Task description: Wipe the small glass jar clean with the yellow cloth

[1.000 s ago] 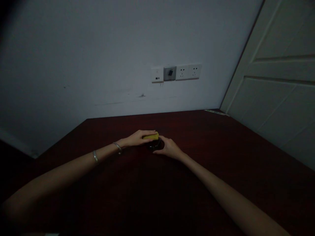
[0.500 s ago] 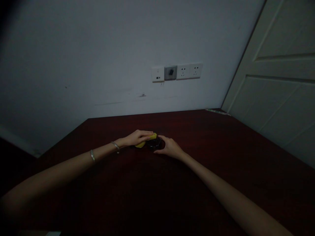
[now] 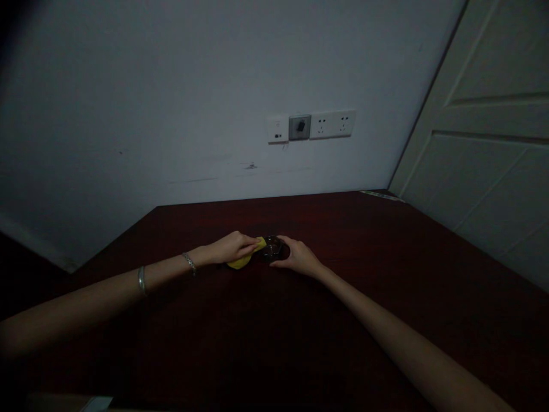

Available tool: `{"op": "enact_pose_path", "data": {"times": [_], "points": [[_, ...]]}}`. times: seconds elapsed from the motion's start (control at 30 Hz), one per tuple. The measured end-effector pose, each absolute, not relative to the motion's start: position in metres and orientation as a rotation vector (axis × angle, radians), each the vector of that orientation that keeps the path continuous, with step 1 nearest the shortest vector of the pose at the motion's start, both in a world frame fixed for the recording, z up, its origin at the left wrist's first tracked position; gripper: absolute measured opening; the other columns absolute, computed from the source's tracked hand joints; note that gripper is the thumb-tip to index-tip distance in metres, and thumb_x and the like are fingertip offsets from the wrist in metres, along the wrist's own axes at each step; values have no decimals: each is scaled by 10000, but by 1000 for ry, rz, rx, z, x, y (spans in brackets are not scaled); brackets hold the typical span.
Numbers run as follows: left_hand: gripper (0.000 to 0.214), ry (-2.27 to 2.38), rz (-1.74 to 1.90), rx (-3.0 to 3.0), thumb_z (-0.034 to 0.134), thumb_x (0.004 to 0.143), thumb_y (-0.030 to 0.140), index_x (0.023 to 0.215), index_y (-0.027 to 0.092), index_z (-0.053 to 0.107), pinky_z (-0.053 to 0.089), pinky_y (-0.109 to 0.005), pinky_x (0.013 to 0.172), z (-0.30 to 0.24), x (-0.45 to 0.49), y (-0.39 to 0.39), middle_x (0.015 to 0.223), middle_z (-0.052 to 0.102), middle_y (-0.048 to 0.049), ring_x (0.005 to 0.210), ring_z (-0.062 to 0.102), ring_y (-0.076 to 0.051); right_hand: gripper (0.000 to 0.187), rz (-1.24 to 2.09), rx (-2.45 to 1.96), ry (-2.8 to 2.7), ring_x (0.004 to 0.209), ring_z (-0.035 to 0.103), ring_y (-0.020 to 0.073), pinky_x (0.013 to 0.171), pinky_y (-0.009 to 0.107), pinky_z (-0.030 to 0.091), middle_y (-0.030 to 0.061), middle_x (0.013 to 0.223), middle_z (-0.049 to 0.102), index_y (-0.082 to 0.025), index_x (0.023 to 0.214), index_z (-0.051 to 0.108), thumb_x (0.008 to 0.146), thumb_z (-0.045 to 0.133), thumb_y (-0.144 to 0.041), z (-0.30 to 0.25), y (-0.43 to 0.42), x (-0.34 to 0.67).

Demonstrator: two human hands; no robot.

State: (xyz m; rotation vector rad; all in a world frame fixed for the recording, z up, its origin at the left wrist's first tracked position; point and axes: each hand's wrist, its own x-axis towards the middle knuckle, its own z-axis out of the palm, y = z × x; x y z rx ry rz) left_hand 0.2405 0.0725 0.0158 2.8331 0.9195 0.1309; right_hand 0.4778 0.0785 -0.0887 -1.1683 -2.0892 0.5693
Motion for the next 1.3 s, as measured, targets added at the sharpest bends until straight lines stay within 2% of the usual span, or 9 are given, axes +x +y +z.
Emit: {"op": "enact_pose_path", "data": {"times": [0.1, 0.23, 0.37, 0.53, 0.67, 0.77, 0.93, 1.17, 1.3], "points": [[240, 998, 18, 2943, 429, 928, 225, 857, 128, 637, 397, -207, 559, 19, 248, 63, 700, 671, -44, 560, 587, -111, 804, 555, -1162, -2082, 1037, 638, 269, 901, 426, 508, 106, 1196, 648, -216, 1302, 496, 603, 777, -498, -89, 78, 478], [211, 1077, -89, 3071, 452, 908, 207, 830, 124, 630, 446, -250, 558, 17, 259, 52, 707, 673, -77, 588, 636, -169, 787, 550, -1154, -2096, 1057, 634, 267, 918, 422, 502, 105, 1203, 646, -214, 1295, 503, 612, 768, -503, -87, 77, 477], [154, 1049, -108, 3212, 461, 879, 126, 911, 89, 606, 502, -296, 556, 11, 269, 37, 709, 659, -106, 596, 658, -209, 774, 539, -1142, -2089, 1074, 625, 270, 930, 425, 492, 104, 1210, 642, -213, 1288, 509, 611, 771, -482, -85, 76, 476], [217, 898, -144, 3377, 407, 838, 16, 993, 37, 557, 527, -306, 530, 5, 278, 19, 752, 639, -129, 585, 656, -207, 719, 578, -1151, -2080, 997, 656, 259, 871, 399, 514, 84, 1154, 672, -227, 1281, 518, 628, 764, -399, -85, 77, 477], [208, 963, -97, 3349, 415, 855, 42, 1015, 58, 547, 530, -294, 540, 4, 278, 16, 811, 650, -128, 613, 665, -196, 722, 573, -1172, -2093, 999, 653, 260, 855, 394, 519, 91, 1161, 668, -213, 1290, 510, 627, 761, -352, -86, 78, 477], [158, 1035, -74, 3281, 470, 868, 118, 991, 97, 567, 515, -287, 525, 10, 274, 22, 824, 668, -107, 636, 674, -208, 744, 579, -1141, -2087, 1028, 643, 262, 895, 403, 504, 103, 1182, 656, -205, 1283, 514, 613, 779, -389, -85, 77, 476], [231, 1193, 140, 3307, 470, 891, 161, 1101, 107, 549, 477, -265, 505, 28, 267, 43, 1009, 666, -124, 669, 674, -193, 780, 579, -1149, -2070, 1034, 640, 268, 914, 428, 496, 114, 1164, 660, -191, 1285, 507, 606, 781, -460, -83, 74, 475], [240, 730, -99, 3523, 439, 877, 53, 1057, 88, 595, 433, -239, 461, 13, 264, 55, 1069, 644, -142, 661, 655, -153, 783, 563, -1136, -2082, 1065, 630, 274, 919, 424, 498, 112, 1198, 646, -201, 1297, 498, 612, 778, -456, -87, 78, 477], [259, 667, -46, 3491, 455, 893, 97, 1115, 126, 585, 435, -228, 469, 10, 266, 52, 1042, 652, -113, 655, 649, -136, 771, 536, -1131, -2097, 1039, 641, 274, 904, 424, 506, 119, 1192, 649, -195, 1294, 503, 622, 771, -463, -87, 78, 477]]}}
